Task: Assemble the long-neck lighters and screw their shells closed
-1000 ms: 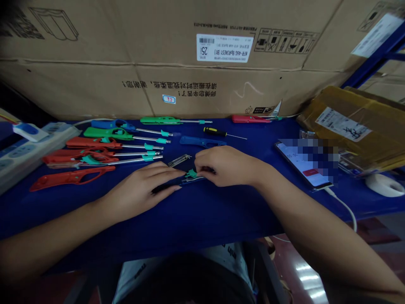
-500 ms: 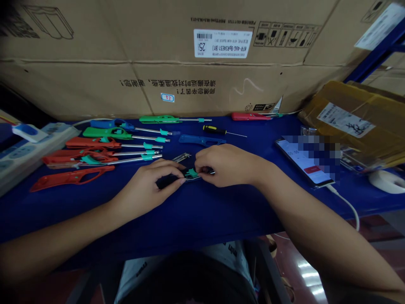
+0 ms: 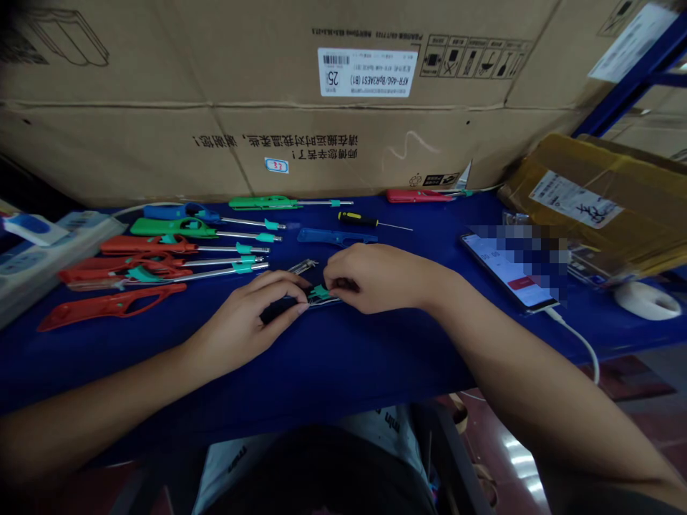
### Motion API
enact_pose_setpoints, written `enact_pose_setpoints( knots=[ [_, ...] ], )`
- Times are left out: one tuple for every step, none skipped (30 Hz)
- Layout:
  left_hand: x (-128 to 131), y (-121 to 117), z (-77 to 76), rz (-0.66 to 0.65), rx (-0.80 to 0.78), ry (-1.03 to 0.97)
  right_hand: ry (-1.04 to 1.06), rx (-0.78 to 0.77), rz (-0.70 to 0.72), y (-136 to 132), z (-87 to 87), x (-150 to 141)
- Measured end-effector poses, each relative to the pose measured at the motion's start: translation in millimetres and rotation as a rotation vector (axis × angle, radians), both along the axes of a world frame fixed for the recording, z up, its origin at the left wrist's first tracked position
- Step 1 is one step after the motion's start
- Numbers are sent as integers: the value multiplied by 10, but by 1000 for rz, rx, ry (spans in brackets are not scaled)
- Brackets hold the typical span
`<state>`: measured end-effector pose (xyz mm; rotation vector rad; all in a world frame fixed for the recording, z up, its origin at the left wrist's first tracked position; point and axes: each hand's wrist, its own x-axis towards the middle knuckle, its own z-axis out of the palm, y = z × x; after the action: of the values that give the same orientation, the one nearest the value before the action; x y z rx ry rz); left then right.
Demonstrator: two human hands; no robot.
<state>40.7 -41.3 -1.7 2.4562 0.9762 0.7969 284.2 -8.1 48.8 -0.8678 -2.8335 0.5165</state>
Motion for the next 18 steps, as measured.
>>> enact_pose_setpoints(
  knots=[
    [-1, 4, -6, -6, 2, 5, 5, -4, -1, -1, -1, 2],
    [-2, 8, -11, -10, 4, 10, 9, -7, -3, -1, -3, 3],
    [-3, 11, -17, -13, 6, 15, 10, -9, -4, 0, -4, 4],
    [-3, 14, -21, -15, 7, 20, 9, -8, -6, 0, -4, 3],
    [-3, 16, -25, -16, 9, 24, 6, -6, -9, 1, -4, 3],
    [-3, 18, -29, -17, 11, 26, 2, -3, -10, 1, -3, 1],
    [-3, 19, -32, -18, 17, 26, -3, 0, -13, 0, -2, 0],
    [-4, 19, -35, -19, 20, 27, -8, 3, -15, -1, -1, 0],
    [-4, 19, -37, -20, 23, 29, -13, 7, -17, -3, 1, -1],
    [-5, 19, -38, -22, 24, 31, -16, 9, -18, -5, 3, -1],
    [-5, 18, -38, -24, 26, 31, -18, 10, -19, -8, 6, 0],
    [-4, 17, -36, -26, 26, 29, -19, 11, -19, -11, 8, 0],
    [-3, 15, -33, -27, 25, 25, -21, 12, -19, -14, 11, 1],
    [0, 13, -28, -27, 24, 19, -23, 13, -21, -17, 14, 1],
    [3, 10, -23, -25, 24, 13, -25, 14, -23, -19, 18, 1],
    [7, 8, -18, -22, 21, 9, -30, 14, -25, -22, 21, 1],
    [11, 5, -13, -19, 18, 8, -34, 14, -26, -23, 25, 2],
    [15, 3, -9, -18, 15, 8, -39, 12, -27, -24, 29, 2]
  ],
)
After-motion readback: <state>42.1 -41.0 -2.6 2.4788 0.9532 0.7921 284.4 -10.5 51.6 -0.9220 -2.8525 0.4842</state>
